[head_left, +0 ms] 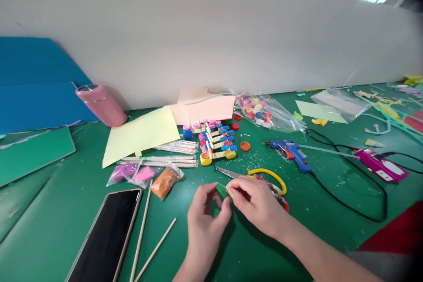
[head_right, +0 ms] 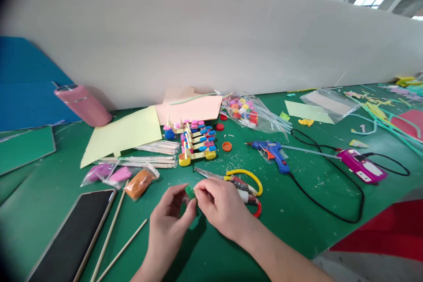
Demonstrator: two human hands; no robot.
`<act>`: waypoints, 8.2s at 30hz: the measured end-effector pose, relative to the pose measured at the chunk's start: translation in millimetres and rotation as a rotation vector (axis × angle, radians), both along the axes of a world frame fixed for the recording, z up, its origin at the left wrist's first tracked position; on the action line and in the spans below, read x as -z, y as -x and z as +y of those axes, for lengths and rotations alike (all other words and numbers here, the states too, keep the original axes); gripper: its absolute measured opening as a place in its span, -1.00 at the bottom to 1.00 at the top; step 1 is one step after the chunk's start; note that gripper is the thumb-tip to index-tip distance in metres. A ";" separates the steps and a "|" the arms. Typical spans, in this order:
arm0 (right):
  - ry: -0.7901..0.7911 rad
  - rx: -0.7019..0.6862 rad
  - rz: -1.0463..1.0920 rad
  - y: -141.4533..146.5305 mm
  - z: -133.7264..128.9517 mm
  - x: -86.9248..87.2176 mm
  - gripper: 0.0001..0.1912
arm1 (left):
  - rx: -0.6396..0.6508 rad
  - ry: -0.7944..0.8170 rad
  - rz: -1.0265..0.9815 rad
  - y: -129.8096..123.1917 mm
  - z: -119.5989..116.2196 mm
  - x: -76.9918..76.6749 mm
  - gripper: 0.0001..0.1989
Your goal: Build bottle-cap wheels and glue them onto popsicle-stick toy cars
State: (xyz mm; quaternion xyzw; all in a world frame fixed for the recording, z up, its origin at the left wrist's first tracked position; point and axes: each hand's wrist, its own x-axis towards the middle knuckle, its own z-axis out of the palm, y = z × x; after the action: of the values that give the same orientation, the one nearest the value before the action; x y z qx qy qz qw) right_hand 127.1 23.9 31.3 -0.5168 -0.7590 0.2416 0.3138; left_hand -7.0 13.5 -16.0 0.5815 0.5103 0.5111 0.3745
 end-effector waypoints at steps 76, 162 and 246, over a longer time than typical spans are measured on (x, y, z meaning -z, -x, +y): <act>0.093 -0.116 -0.014 -10.5 6.4 -6.5 -0.82 | 0.015 0.062 -0.126 0.6 2.3 0.3 -0.77; -0.016 -0.017 -0.378 -71.4 -0.7 47.7 -0.20 | -0.199 0.211 -0.468 2.1 12.9 -10.1 -0.75; 0.238 -0.031 -0.393 -60.8 -5.4 39.3 -0.66 | -0.199 0.089 -0.219 -0.6 5.2 3.4 -0.78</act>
State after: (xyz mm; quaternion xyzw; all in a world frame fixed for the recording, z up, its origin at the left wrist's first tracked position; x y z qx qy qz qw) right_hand 187.9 18.5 -7.9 -0.5755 -0.7795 0.2292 0.0930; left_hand -6.4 18.7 -19.4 0.4516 0.5437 0.5829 0.4008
